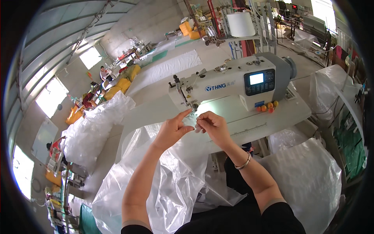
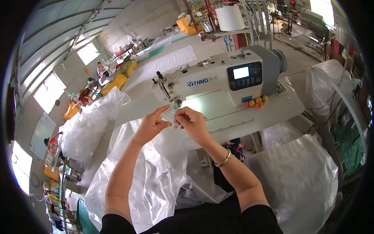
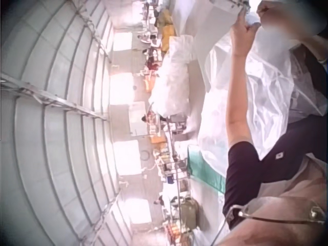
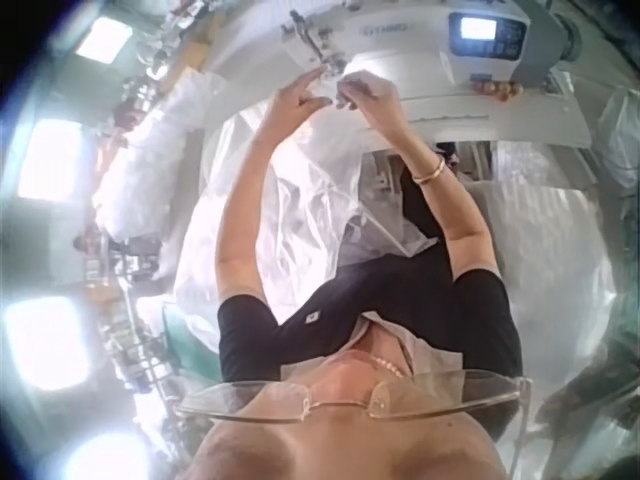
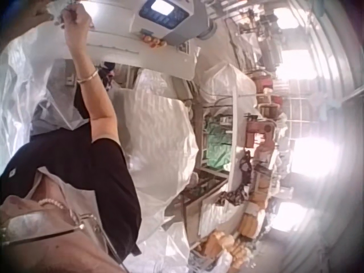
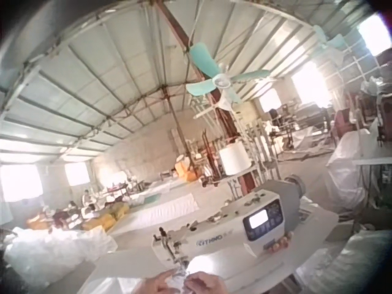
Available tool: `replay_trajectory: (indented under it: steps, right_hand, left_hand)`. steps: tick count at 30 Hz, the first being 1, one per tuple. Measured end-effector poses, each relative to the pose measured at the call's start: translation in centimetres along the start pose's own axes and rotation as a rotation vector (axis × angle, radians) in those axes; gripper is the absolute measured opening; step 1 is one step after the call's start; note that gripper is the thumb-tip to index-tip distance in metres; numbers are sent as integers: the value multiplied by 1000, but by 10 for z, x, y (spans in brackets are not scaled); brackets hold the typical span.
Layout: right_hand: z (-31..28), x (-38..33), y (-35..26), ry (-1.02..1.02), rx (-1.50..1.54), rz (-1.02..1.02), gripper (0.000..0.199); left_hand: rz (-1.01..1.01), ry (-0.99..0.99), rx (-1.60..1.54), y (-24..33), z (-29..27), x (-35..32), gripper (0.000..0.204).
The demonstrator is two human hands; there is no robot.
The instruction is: The person aligns and sews large white plastic sheets using an industrial sewing machine. They repeatedly position the material under the needle, guide it through the machine, and trim excess thread with scissors. The process involves handling the plastic with both hands to maintain alignment during stitching.
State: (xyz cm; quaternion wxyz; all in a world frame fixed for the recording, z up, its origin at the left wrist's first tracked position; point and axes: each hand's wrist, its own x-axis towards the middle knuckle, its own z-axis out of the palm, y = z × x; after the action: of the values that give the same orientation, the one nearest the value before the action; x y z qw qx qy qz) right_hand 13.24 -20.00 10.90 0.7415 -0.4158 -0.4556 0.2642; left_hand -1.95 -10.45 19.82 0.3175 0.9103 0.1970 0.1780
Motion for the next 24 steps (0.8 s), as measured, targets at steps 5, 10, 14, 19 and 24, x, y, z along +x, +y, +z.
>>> replay_trajectory:
  steps: [5, 10, 14, 19, 24]
  right_hand:
    - [-3, 0, -6, -84, 46, -14, 7]
    - [-14, -31, 66, -366, -173, 32, 17]
    - [-5, -89, 92, -208, -846, 206, 16]
    - [44, -84, 30, 126, -526, -411, 27]
    - [106, -30, 19, -467, 526, 159, 35]
  left_hand:
    - [13, 28, 158, -7, -6, 5, 18]
    - [71, 260, -43, -6, -42, 5, 6]
    - [46, 464, 79, -11, -99, -13, 5]
    - [120, 481, 51, -6, -126, -37, 7]
    - [152, 455, -17, 23, -123, -45, 7]
